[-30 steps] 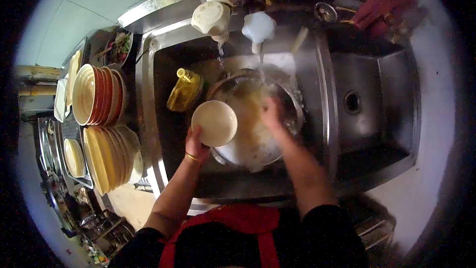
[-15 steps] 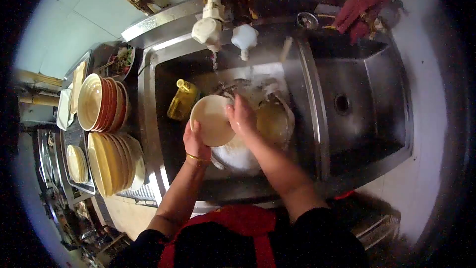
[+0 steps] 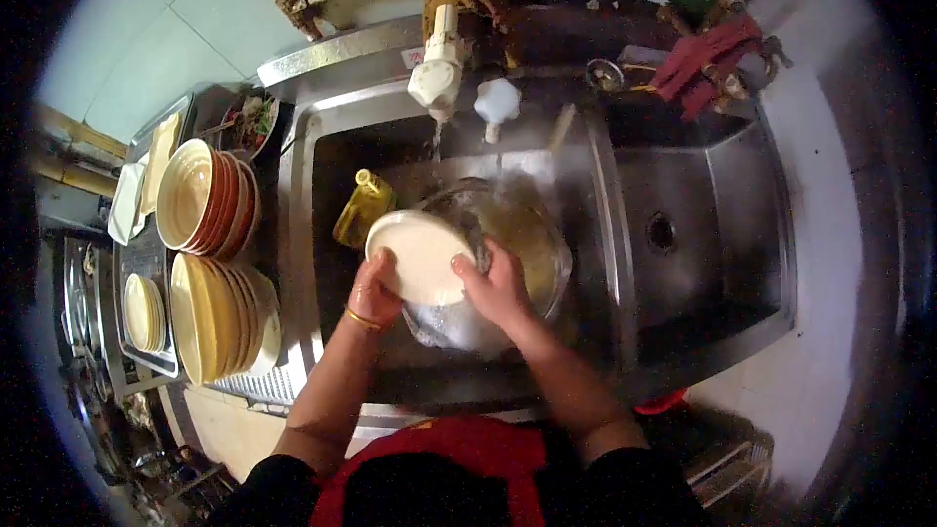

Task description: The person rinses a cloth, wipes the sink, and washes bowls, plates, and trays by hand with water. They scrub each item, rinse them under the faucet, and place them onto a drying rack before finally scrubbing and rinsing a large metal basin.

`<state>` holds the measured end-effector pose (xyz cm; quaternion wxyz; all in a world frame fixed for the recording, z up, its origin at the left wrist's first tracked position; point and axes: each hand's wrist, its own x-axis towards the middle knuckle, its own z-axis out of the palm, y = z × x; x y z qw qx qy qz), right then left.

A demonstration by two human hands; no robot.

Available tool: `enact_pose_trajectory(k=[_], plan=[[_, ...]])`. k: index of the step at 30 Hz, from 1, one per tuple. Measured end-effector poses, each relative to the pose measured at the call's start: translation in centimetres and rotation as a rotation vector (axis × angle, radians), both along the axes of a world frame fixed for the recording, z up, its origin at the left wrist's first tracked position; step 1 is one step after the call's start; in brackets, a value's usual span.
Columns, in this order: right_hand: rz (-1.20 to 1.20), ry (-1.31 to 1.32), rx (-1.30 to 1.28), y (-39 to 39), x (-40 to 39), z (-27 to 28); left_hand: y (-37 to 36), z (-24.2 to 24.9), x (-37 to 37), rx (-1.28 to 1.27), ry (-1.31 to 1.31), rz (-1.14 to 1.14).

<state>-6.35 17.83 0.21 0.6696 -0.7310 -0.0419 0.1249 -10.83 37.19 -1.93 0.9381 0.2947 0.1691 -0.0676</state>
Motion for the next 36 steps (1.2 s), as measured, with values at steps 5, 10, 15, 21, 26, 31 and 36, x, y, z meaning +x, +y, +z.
enact_pose_trajectory(k=[5, 10, 15, 21, 26, 31, 36], plan=[[-0.262, -0.026, 0.220, 2.2, -2.5, -2.5, -0.7, 1.5, 1.2, 0.186, -0.001, -0.001], [-0.295, 0.107, 0.238, 4.0, -5.0, -2.3, -4.8, -0.5, 0.3, -0.170, 0.102, 0.168], [-0.404, 0.120, 0.031, 0.0, -3.7, -5.0, -2.1, -5.2, -0.2, -0.068, 0.312, 0.349], [-0.360, 0.233, 0.211, -3.7, -0.9, -2.6, 1.7, -3.8, -3.2, -0.069, 0.257, 0.085], [0.026, 0.091, -0.053, -1.4, -1.0, -9.4, -1.8, -7.9, -2.9, -0.054, 0.287, -0.028], [-0.211, -0.283, -0.690, -4.7, 3.2, -13.7, -0.8, -7.5, -3.9, 0.027, 0.280, 0.132], [0.094, -0.200, -1.090, -8.7, 2.1, -21.4, 0.1, -6.7, -4.0, 0.281, 0.322, 0.097]])
